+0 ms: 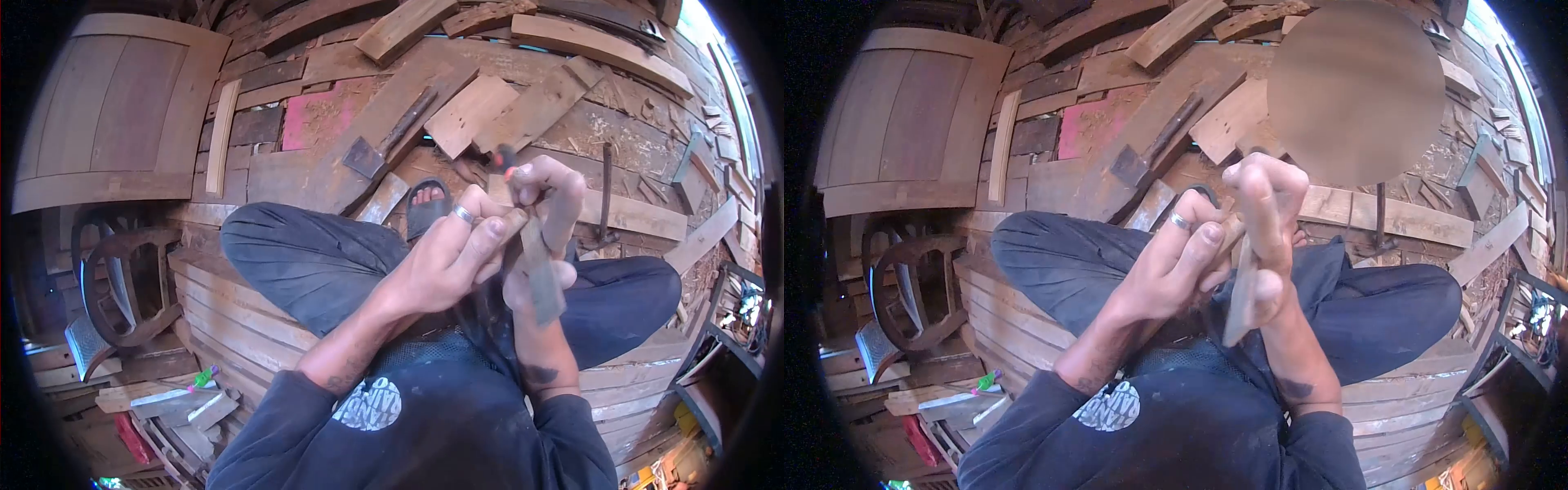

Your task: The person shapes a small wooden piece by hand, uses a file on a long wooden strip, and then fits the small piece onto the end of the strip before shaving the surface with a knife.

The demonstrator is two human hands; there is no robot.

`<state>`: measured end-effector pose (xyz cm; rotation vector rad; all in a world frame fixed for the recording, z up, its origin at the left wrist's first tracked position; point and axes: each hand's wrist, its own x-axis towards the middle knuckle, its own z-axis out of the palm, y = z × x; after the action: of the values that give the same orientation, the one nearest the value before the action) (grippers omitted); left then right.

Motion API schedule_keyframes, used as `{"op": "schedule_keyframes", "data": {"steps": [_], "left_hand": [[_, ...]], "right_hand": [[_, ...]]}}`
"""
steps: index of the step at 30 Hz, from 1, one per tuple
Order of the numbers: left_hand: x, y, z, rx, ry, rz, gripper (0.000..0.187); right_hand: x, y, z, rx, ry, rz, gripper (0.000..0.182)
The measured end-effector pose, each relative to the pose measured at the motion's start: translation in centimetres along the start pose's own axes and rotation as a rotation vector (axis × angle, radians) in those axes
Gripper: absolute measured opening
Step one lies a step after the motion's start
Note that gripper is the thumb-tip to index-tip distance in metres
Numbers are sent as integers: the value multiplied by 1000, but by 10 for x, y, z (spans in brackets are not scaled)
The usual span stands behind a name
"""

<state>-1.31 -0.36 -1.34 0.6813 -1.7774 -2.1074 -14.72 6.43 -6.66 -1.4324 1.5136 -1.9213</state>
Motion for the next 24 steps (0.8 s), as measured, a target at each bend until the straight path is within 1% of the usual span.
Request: {"op": "schedule_keyframes", "data": {"steps": [1, 2, 3, 5, 6, 7, 9, 11, 13, 14, 15, 16, 17, 18, 19, 21, 22, 23, 24], "left_hand": [[1, 4, -1, 41, 3, 35, 28], [2, 10, 0, 78, 0, 73, 27], [-2, 19, -2, -67, -49, -30, 27], [-2, 17, -3, -124, -82, -22, 29], [-5, 15, -3, -153, -88, -32, 31], [-1, 7, -1, -140, -37, -63, 35], [-5, 6, 0, -115, -48, -48, 35], [-6, 17, -1, -121, -111, -46, 31], [-2, 14, -4, -152, -121, -54, 29], [-4, 12, -4, -171, -117, -75, 28], [-2, 8, 2, -117, -15, -56, 27], [-6, 7, 3, -96, -11, -31, 30], [-6, 6, 3, -72, -21, 3, 32], [-3, 7, 4, -47, -40, 50, 35], [-6, 19, 4, -86, -73, 37, 33], [-7, 20, 4, -154, -69, -17, 33], [-9, 19, 4, -190, -58, -61, 33], [-6, 12, 2, -138, -33, -74, 34], [-9, 11, 4, -124, -29, -53, 34]], "right_hand": [[3, -3, -3, -99, -30, 7, 88], [4, 3, -1, -77, -9, 27, 87], [5, 8, 0, -54, 13, 46, 87], [5, 13, 6, 19, 56, 77, 87], [3, 10, 6, 61, 40, 77, 87], [1, 6, 6, 104, 24, 78, 88], [-1, 5, 3, 171, 6, 51, 89], [3, 5, 0, 155, 24, 33, 80], [11, 4, 8, 87, 82, 64, 65], [7, 4, 7, 129, 70, 50, 65], [3, 4, 6, 172, 57, 36, 65], [0, 3, 6, 214, 43, 24, 65], [2, 1, 4, 203, 36, -19, 65], [6, 2, 4, 130, 45, -5, 63], [9, 3, 4, 56, 53, 11, 61], [12, 5, 7, -46, 70, 38, 57], [8, 2, 9, 83, 71, 76, 57], [5, -2, 11, 213, 77, 113, 57], [2, -6, 12, 342, 89, 151, 57]]}}
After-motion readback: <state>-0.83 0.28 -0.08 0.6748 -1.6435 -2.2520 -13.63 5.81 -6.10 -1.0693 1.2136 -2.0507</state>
